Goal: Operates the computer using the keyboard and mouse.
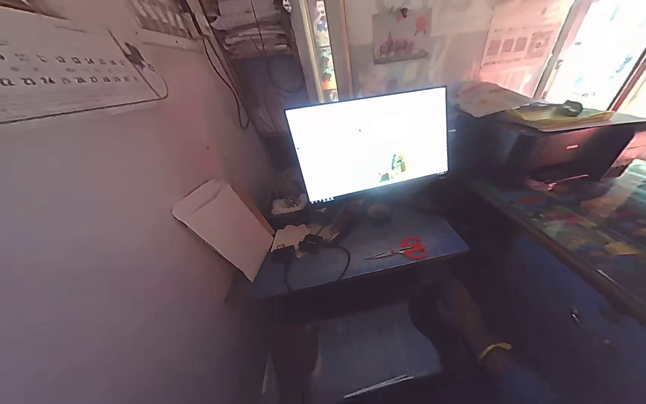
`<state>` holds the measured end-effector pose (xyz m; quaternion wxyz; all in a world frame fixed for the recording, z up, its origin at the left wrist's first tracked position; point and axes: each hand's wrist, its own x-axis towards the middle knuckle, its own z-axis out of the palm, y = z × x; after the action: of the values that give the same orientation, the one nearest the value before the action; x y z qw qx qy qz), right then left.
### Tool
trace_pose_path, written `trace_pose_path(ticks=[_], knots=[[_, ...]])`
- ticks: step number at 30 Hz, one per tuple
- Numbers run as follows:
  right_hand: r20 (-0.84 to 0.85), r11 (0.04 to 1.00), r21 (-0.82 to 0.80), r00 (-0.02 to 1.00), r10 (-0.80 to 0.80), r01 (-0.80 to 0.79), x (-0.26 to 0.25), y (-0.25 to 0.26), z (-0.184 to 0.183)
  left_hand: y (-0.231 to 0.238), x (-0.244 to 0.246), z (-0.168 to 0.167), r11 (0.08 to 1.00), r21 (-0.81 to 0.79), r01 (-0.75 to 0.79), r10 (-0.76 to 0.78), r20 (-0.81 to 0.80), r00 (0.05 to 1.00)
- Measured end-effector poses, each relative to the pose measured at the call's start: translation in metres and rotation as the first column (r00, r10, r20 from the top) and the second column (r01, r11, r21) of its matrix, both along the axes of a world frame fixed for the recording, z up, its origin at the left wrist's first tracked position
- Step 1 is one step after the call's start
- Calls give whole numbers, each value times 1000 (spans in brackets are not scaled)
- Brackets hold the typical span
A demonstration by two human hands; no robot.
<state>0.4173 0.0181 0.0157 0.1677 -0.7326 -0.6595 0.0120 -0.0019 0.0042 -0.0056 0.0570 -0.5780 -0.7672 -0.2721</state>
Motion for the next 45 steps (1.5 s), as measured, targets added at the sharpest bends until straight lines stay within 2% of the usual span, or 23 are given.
trace_pose_path(ticks=[6,8,10,21,24,45], knots=[[-52,995,-99,999,-4,-1,1,-2,11,-4,-3,-11,990,-134,37,-28,69,997],[-23,999,-51,1000,8,-10,2,-1,3,-5,-3,-12,993,-114,38,-34,30,999],[6,999,8,999,42,-43,2,-2,-2,-6,-2,-9,994,-102,50,-44,59,997],[21,991,11,991,131,-131,4,-3,3,2,-8,-25,993,-90,74,-69,57,996],[27,987,68,989,143,-145,6,-2,-1,3,-8,-26,992,-108,67,-62,52,997],[19,984,111,990,138,-140,7,0,-7,4,-8,-26,989,-127,70,-59,90,994]])
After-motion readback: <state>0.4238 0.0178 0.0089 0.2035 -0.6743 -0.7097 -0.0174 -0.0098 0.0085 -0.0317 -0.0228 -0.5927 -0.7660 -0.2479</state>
